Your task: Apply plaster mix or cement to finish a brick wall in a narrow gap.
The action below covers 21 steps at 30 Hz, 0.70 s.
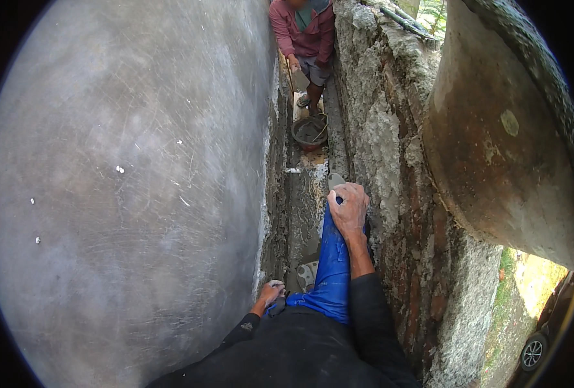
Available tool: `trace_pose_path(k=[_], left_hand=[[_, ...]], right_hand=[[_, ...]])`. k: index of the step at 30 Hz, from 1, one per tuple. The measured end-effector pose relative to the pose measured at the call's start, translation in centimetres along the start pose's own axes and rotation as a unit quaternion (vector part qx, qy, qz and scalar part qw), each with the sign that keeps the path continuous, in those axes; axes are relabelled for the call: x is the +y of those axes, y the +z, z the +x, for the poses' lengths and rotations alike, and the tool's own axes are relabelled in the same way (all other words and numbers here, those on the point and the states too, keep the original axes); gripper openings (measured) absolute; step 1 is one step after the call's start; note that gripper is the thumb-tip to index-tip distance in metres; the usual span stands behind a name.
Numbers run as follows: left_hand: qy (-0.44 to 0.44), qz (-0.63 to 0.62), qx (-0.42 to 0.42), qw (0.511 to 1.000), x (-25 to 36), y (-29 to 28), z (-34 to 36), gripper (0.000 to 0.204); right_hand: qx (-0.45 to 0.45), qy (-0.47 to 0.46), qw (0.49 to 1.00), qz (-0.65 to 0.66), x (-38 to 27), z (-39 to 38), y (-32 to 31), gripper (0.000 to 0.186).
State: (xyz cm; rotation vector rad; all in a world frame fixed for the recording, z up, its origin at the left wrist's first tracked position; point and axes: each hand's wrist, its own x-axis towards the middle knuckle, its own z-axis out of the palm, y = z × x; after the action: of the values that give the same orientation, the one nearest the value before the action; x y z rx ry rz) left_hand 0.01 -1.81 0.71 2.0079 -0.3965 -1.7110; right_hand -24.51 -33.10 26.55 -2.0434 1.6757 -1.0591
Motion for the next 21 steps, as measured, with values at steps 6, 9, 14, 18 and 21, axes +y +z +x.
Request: trace_pose_path(k=[6, 9, 14, 18, 21], left_hand=[[0.018, 0.0, -0.003, 1.0, 0.36, 0.14, -0.35, 0.026], [0.013, -0.005, -0.005, 1.0, 0.07, 0.08, -0.29, 0.027], [0.019, -0.014, -0.012, 1.0, -0.24, 0.15, -0.04, 0.025], [0.021, -0.006, -0.01, 1.0, -0.36, 0.01, 0.0, 0.024], [0.017, -0.007, -0.009, 1.0, -0.12, 0.15, -0.24, 0.023]], right_hand=[[0.016, -0.003, 1.0, 0.005, 0.13, -0.19, 0.21, 0.014], [0.02, 0.0, 1.0, 0.011, 0.08, -0.22, 0.26, 0.013], [0.022, -0.001, 1.0, 0.016, 0.2, -0.28, 0.23, 0.012], [0.024, -0.006, 0.999, 0.021, -0.13, -0.3, 0.3, 0.011], [0.024, -0.001, 1.0, 0.013, -0.21, -0.33, 0.23, 0.011]])
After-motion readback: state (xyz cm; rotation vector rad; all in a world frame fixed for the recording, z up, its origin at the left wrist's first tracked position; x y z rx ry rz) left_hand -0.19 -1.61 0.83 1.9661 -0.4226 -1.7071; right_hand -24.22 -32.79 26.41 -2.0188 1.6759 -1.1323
